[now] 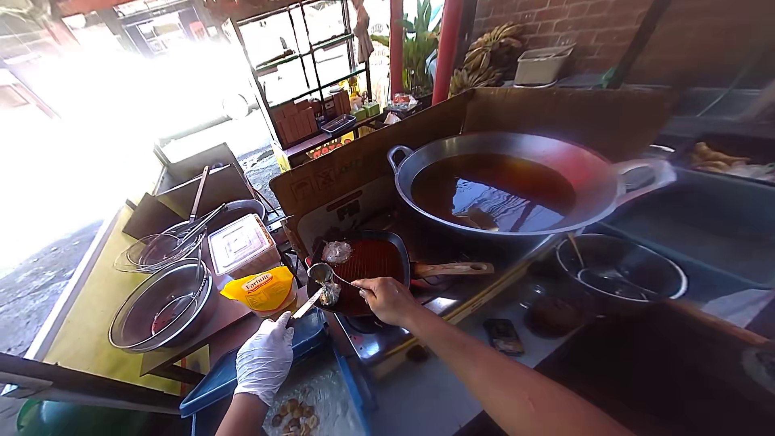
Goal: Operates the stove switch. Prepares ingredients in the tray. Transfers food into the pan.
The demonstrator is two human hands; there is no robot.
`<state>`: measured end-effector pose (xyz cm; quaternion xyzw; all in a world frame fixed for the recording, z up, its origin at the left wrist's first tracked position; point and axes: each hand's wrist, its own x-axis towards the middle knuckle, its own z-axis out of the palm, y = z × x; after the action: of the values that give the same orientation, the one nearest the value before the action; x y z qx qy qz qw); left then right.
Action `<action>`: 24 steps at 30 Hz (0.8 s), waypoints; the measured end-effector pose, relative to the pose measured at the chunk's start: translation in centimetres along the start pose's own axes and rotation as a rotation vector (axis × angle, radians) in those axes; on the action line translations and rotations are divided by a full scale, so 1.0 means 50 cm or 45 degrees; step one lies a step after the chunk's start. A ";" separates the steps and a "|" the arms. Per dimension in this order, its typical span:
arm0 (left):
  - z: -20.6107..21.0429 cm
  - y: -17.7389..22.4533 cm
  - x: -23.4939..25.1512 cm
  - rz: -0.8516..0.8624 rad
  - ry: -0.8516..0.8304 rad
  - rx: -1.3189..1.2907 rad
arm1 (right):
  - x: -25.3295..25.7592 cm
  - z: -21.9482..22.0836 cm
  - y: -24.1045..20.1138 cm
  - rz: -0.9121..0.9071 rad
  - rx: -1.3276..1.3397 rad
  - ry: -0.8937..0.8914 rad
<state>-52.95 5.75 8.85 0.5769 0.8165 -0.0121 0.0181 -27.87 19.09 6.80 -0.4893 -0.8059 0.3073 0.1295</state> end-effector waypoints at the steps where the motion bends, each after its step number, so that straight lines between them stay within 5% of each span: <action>1: 0.000 0.001 0.005 0.004 -0.018 -0.003 | 0.004 -0.003 -0.001 0.000 0.000 -0.010; 15: -0.061 -0.011 0.047 -0.049 -0.092 0.047 | 0.008 -0.031 -0.004 -0.026 0.119 0.030; 19: -0.084 -0.043 0.041 0.012 -0.279 -0.199 | 0.012 -0.032 0.004 -0.023 0.177 0.052; 24: -0.097 -0.021 0.050 0.063 -0.446 -0.101 | 0.016 -0.034 0.004 -0.035 0.228 0.013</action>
<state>-54.85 7.97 13.60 0.5847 0.7863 -0.0800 0.1831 -27.24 20.47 7.93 -0.4660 -0.7812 0.3739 0.1810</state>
